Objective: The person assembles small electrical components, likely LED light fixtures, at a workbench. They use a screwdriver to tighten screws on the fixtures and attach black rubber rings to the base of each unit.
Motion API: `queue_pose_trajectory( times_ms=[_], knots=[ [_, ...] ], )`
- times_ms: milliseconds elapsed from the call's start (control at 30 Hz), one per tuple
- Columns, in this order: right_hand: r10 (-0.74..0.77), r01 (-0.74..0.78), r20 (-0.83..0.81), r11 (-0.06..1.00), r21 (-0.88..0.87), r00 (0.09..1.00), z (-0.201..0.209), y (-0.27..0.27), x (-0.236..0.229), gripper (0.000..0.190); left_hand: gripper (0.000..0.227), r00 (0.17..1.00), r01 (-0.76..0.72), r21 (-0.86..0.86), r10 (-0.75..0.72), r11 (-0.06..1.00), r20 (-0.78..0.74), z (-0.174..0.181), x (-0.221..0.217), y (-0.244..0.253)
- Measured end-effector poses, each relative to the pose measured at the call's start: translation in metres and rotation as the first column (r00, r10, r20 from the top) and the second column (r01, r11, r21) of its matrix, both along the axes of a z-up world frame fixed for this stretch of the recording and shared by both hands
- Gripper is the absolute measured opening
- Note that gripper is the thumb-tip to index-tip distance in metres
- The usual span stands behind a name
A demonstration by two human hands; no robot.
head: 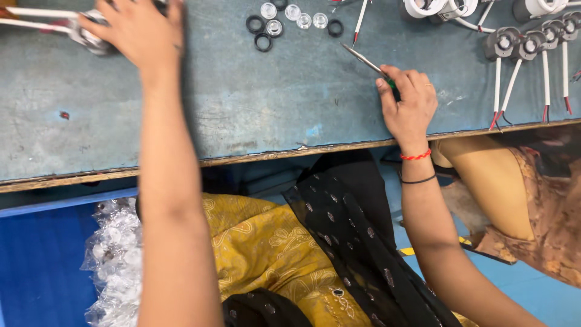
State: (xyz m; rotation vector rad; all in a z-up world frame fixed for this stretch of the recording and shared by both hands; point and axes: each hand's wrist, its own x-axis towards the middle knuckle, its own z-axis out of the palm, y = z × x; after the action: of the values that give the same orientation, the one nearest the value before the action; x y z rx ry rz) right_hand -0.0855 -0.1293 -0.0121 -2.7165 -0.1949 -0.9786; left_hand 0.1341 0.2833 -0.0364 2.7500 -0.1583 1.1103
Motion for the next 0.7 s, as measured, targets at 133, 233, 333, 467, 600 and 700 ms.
queue_pose_trajectory(
  times_ms=[133, 233, 333, 467, 600, 700],
  knots=[
    [-0.012, 0.012, -0.012, 1.000, 0.004, 1.000, 0.001, 0.002, 0.000, 0.021, 0.067, 0.983, -0.011, -0.116, -0.010, 0.993, -0.184, -0.001, -0.060, -0.054],
    [0.012, -0.012, -0.001, 1.000, 0.007, 1.000, -0.001, 0.001, -0.001, 0.021, 0.065, 0.979, 0.004, -0.151, -0.035, 0.989, -0.203, -0.003, -0.100, -0.082],
    [0.032, -0.032, 0.011, 0.999, 0.007, 0.999, -0.004, -0.002, -0.004, 0.023, 0.060, 0.986, -0.028, -0.170, -0.001, 0.985, -0.167, -0.002, -0.107, -0.090],
    [0.056, -0.056, 0.003, 0.998, 0.011, 0.998, -0.006, -0.004, -0.005, 0.023, 0.061, 0.999, -0.026, -0.191, 0.033, 0.981, 0.031, 0.001, -0.113, -0.071],
    [0.042, -0.042, 0.009, 0.999, -0.006, 0.999, -0.011, -0.007, -0.008, 0.021, 0.064, 0.992, -0.127, -0.262, 0.130, 0.957, -0.005, 0.005, -0.129, -0.040],
    [0.034, -0.034, 0.000, 0.999, 0.006, 0.999, -0.015, -0.009, -0.007, 0.022, 0.067, 0.989, -0.112, -0.348, 0.069, 0.931, -0.133, 0.003, -0.145, -0.022]
  ],
)
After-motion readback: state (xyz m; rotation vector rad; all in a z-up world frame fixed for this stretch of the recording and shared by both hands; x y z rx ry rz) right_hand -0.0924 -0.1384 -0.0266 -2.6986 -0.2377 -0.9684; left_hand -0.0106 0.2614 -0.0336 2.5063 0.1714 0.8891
